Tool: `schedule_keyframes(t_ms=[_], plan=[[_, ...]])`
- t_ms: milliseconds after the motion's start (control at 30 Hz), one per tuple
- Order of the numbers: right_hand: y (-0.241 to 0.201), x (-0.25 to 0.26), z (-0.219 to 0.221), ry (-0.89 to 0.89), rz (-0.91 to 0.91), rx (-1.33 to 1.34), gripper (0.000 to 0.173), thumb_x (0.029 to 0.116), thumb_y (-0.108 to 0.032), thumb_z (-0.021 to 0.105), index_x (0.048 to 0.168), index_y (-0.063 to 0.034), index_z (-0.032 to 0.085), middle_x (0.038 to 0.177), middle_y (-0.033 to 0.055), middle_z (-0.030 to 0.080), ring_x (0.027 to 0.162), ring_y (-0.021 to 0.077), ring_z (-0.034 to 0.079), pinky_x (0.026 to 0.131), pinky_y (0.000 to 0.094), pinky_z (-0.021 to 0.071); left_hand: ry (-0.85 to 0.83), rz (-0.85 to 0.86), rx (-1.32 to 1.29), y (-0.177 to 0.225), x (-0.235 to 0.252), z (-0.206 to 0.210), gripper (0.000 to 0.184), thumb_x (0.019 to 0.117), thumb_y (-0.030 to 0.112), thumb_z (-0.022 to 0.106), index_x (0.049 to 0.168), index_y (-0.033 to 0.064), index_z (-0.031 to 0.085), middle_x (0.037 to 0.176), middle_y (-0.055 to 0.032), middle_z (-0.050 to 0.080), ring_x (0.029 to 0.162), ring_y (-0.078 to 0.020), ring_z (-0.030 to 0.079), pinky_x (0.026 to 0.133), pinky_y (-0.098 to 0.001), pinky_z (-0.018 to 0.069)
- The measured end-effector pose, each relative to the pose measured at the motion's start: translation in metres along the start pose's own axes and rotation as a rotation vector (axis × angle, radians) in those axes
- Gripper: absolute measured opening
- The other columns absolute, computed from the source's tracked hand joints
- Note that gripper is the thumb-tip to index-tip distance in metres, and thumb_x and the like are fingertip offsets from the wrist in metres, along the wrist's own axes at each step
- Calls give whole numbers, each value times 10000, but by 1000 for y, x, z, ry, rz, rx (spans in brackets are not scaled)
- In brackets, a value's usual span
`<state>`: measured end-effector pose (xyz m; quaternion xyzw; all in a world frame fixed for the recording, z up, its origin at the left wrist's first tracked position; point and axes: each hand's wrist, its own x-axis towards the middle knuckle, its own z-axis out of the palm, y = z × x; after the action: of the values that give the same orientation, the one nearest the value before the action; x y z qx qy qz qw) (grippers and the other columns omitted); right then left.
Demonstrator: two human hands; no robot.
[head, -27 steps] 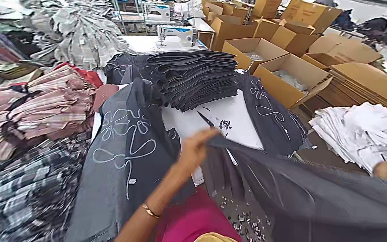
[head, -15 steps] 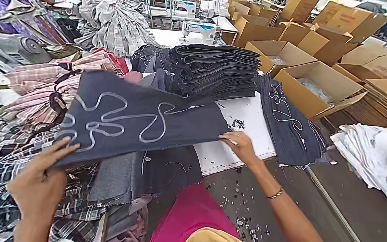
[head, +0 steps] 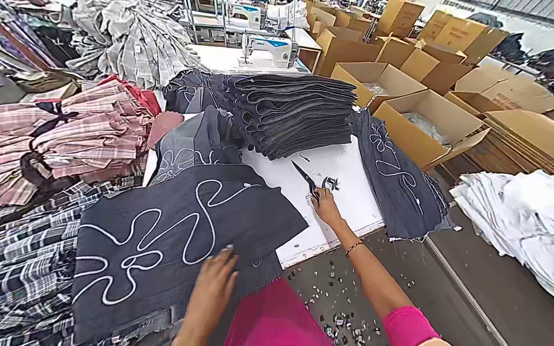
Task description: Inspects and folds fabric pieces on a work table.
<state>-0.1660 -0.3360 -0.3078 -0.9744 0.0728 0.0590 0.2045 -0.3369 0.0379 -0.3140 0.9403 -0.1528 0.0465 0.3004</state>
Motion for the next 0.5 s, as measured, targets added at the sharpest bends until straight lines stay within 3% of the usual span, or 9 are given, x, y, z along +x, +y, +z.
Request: schedule_keyframes(t_ms=[133,200,233,267,333,400,433,500], plan=[[-14,5,-24,-156,209,-44,516,994,-343,615,1332,46,582,1326,267,605,1249,389,602,1045,540,481,-108,168,-119,47,52,69,316,971,85,620,1259,-12,707,1444,-188,597,1367,-364,551,1173,-543,379],[-3,-4,-35,-218,241,193,365,1016,-285,606,1187,29,678,1090,203,700,1001,303,676,904,493,527,-172,189,-144,63,73,89,354,992,100,592,1315,-25,667,1484,-185,561,1406,-357,512,1194,-526,349],[5,-17,-38,-242,232,394,285,1048,-208,549,1108,37,682,926,135,672,811,202,626,769,393,515,-208,183,-144,69,82,98,379,1010,123,572,1352,-28,638,1506,-185,540,1425,-355,489,1203,-519,332],[13,-35,-40,-294,210,595,273,1074,-152,471,1079,45,660,842,69,648,717,119,598,701,312,516,-219,181,-142,72,87,106,393,1027,150,555,1370,-30,622,1510,-186,535,1428,-357,484,1202,-520,332],[25,-86,-43,-456,173,860,265,1082,-115,383,1138,41,589,858,27,668,741,86,634,746,288,550,-148,211,-137,70,88,123,389,1035,181,543,1342,-36,643,1461,-192,581,1386,-375,530,1165,-540,385],[35,-145,-41,-525,206,934,199,1072,-184,475,1084,-29,599,731,-33,632,610,61,608,620,251,542,-46,243,-122,68,86,131,351,1021,172,555,1284,-17,690,1389,-177,643,1311,-373,600,1105,-544,452],[41,-173,-39,-539,254,936,202,1054,-269,540,989,-86,598,641,-66,580,519,43,561,529,224,505,-15,245,-114,69,85,132,327,1015,162,563,1256,-5,710,1355,-171,666,1277,-374,624,1080,-546,472],[51,-217,-32,-600,379,944,252,1032,-351,590,890,-144,573,568,-92,504,447,24,488,452,194,436,38,242,-106,72,87,134,273,994,136,590,1181,22,753,1275,-163,708,1207,-377,665,1021,-555,507]])
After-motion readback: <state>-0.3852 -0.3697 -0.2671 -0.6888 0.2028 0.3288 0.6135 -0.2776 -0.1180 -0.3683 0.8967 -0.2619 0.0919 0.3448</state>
